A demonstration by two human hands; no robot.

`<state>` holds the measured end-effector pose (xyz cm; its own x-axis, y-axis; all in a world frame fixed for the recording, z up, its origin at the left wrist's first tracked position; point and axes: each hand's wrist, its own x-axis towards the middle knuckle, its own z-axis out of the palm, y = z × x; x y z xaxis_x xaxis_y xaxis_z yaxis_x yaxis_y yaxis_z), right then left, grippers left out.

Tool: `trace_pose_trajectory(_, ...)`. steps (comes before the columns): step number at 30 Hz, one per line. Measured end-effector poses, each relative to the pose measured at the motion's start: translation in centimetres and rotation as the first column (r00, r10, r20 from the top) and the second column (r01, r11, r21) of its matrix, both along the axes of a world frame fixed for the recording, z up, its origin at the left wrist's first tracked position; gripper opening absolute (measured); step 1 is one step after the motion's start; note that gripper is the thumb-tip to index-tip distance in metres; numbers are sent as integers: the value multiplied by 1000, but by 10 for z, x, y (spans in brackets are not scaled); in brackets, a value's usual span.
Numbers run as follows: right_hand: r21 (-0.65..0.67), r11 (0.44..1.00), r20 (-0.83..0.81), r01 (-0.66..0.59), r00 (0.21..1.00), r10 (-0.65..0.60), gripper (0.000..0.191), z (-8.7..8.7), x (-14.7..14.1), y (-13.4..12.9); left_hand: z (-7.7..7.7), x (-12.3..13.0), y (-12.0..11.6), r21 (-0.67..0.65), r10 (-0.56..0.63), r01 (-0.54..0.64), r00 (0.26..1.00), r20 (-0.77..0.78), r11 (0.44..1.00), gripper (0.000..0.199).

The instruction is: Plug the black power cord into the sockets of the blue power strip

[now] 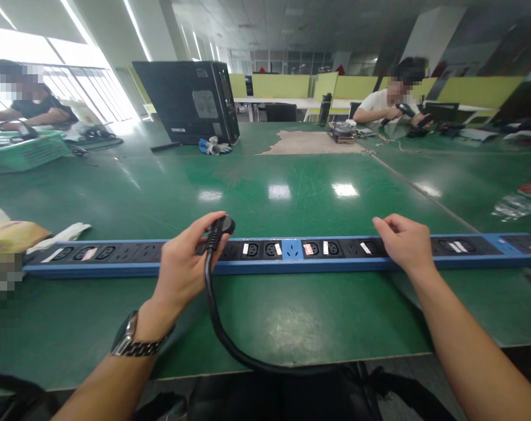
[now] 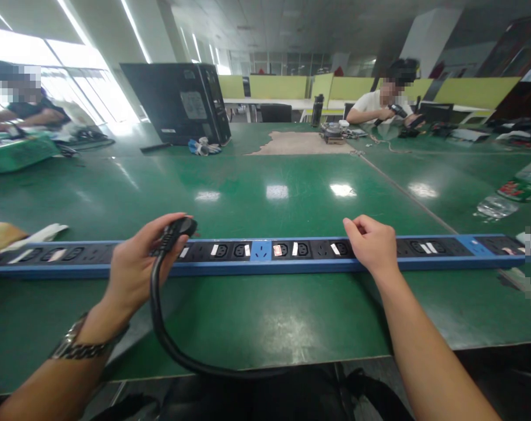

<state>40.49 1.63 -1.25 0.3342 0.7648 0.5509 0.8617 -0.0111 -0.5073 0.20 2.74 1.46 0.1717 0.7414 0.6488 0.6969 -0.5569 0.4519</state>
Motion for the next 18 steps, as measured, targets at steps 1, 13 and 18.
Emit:
trace_pose_trajectory(1, -4, 1000, -1, 2, 1000, -2, 36, 0, 0, 0, 2, 10, 0, -19, -67, 67, 997, -26, 998, 36)
trace_pose_trajectory(13, 17, 1000, -29, -17, 999, 17, 37, 1, 0, 0, -14, 85, 11, -152, -342, 320, 926, -157, 935, 35)
trace_pose_trajectory(18, 9, 1000, -34, -25, 999, 25, 37, 1, -1, -1, -13, 80, 11, -156, -409, 385, 897, -168, 910, 33)
